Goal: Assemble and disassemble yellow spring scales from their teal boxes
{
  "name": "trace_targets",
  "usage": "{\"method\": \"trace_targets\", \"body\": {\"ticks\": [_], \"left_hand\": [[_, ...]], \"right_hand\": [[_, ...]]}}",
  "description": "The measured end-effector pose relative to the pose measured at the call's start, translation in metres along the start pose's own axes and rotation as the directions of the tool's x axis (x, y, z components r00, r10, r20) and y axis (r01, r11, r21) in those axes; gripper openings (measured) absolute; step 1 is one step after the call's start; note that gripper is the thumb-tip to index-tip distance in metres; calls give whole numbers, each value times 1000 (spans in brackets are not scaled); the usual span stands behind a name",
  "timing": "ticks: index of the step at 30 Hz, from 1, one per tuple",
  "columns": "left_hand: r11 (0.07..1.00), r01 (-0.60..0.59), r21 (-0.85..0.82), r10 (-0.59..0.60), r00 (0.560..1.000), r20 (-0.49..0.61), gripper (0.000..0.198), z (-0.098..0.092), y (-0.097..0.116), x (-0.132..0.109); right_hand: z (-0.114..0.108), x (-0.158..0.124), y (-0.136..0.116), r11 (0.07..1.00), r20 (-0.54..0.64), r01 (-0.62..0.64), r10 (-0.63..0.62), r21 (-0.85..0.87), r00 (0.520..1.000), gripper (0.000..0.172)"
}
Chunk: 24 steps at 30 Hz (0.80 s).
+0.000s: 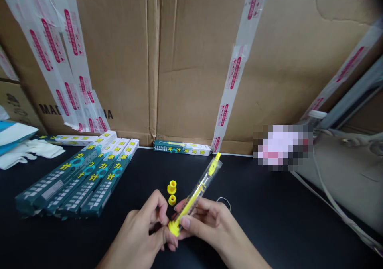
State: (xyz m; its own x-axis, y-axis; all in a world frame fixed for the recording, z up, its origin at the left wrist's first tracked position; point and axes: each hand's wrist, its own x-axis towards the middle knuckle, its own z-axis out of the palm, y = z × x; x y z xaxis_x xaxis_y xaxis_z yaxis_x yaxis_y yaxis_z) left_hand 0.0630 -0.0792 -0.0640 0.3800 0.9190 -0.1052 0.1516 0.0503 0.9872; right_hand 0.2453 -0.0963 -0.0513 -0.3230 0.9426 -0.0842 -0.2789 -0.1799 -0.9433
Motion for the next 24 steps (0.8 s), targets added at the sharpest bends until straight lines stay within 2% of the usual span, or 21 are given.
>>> {"method": "trace_targets", "body": {"ticks": [4,10,12,18,24], "left_hand": [[1000,1,-3,-1,1000,-13,31,2,4,-2],[995,-20,98,19,1000,7,23,0,-4,1],[996,-28,83,26,999,30,23,0,-7,2],[999,25,37,-25,1000,5,23,1,-3,0],[999,-20,51,17,998,58,23,-1,-6,3]], "right_hand": [[-1,0,3,1000,-59,-9,8,-26,998,40],[-1,2,8,1000,-86,-12,11,-7,996,41],[-1,3,11,1000,-96,8,-8,3,995,41],[-7,6,25,1000,-104,3,-4,-14,995,39],[-11,5,31,1000,-109,0,-3,-21,994,38]]}}
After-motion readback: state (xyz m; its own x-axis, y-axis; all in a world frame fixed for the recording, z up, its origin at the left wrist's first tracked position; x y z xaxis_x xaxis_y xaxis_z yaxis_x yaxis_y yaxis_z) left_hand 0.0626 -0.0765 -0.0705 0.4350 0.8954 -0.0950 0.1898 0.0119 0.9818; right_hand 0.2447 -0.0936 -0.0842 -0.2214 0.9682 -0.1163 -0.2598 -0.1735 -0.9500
